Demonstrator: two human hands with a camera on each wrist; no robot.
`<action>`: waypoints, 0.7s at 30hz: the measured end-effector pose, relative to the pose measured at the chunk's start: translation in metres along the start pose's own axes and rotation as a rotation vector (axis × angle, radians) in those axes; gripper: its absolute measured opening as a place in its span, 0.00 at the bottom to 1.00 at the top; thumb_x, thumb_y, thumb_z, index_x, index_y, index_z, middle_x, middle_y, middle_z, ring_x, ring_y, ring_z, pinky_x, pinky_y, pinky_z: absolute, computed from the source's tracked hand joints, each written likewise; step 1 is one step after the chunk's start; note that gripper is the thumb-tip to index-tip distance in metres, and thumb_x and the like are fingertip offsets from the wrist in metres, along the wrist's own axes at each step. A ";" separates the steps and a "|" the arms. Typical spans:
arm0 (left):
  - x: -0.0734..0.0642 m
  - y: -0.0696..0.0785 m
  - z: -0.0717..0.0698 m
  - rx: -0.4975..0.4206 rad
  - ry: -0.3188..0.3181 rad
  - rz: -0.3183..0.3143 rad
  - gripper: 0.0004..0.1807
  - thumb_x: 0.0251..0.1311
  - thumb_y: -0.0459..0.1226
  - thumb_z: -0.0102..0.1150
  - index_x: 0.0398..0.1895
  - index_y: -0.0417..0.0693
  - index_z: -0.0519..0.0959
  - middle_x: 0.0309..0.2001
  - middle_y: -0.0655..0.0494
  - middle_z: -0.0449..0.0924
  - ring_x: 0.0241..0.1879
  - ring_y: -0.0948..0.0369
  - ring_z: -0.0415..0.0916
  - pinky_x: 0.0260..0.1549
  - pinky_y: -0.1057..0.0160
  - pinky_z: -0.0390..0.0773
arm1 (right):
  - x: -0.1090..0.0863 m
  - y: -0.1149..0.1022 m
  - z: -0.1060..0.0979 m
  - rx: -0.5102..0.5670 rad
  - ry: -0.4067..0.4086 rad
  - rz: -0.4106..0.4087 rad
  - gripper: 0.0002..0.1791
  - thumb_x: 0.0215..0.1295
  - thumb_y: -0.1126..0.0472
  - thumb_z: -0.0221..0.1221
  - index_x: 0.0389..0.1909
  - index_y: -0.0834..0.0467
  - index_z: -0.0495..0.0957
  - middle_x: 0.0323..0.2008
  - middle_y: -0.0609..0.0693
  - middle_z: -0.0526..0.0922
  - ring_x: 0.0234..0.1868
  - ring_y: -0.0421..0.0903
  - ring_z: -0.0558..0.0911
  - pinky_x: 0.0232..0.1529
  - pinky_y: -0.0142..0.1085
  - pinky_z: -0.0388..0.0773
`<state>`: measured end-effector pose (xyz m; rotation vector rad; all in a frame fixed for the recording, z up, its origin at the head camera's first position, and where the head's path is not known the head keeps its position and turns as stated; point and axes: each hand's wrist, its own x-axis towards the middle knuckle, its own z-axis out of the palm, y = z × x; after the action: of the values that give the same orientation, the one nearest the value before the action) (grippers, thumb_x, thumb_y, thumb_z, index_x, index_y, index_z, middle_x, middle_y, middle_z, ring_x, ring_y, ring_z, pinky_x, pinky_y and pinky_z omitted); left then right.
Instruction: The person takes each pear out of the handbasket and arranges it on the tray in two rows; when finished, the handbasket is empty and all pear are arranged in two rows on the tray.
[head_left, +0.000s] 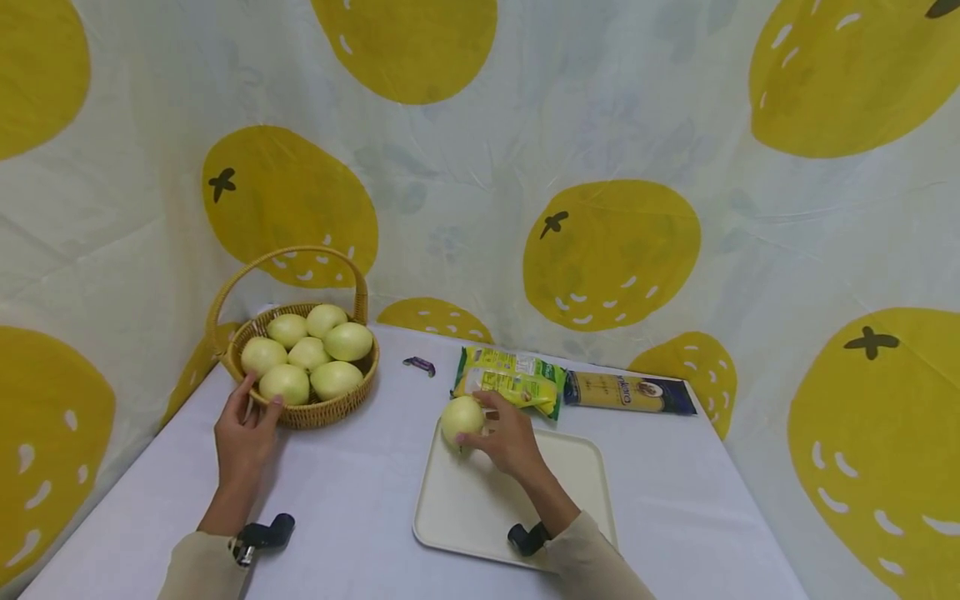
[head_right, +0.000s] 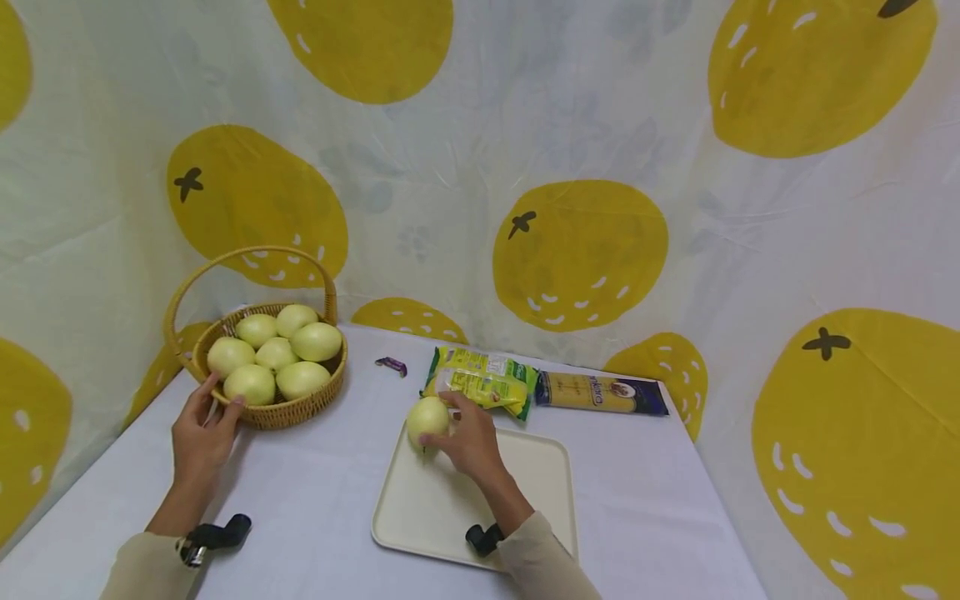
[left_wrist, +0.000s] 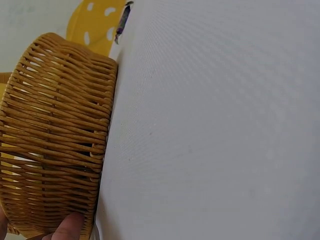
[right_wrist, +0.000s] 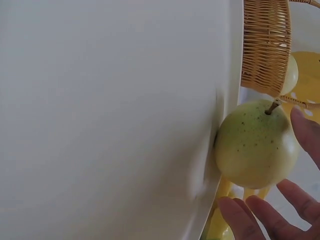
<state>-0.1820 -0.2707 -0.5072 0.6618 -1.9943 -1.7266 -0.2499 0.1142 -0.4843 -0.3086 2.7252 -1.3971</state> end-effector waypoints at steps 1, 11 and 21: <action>0.000 0.000 0.000 0.002 0.001 -0.001 0.37 0.78 0.48 0.57 0.85 0.68 0.57 0.88 0.57 0.42 0.85 0.51 0.48 0.83 0.52 0.60 | -0.001 0.001 -0.001 0.002 0.002 0.007 0.41 0.52 0.50 0.83 0.68 0.48 0.78 0.66 0.53 0.82 0.63 0.57 0.83 0.60 0.52 0.87; 0.000 -0.002 0.000 -0.005 0.000 -0.016 0.36 0.79 0.48 0.56 0.85 0.70 0.56 0.88 0.58 0.40 0.86 0.50 0.46 0.83 0.51 0.59 | 0.000 0.005 0.006 0.103 -0.012 -0.033 0.36 0.54 0.58 0.82 0.64 0.53 0.80 0.58 0.62 0.87 0.37 0.47 0.91 0.36 0.36 0.90; 0.001 -0.002 0.000 0.001 -0.001 -0.019 0.36 0.78 0.48 0.57 0.85 0.72 0.57 0.87 0.58 0.42 0.86 0.52 0.48 0.83 0.53 0.60 | -0.001 0.004 0.010 0.109 0.000 -0.044 0.35 0.54 0.56 0.82 0.63 0.52 0.80 0.57 0.59 0.88 0.36 0.46 0.91 0.34 0.35 0.88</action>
<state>-0.1826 -0.2716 -0.5096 0.6828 -1.9963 -1.7375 -0.2486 0.1089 -0.4933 -0.3633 2.6445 -1.5501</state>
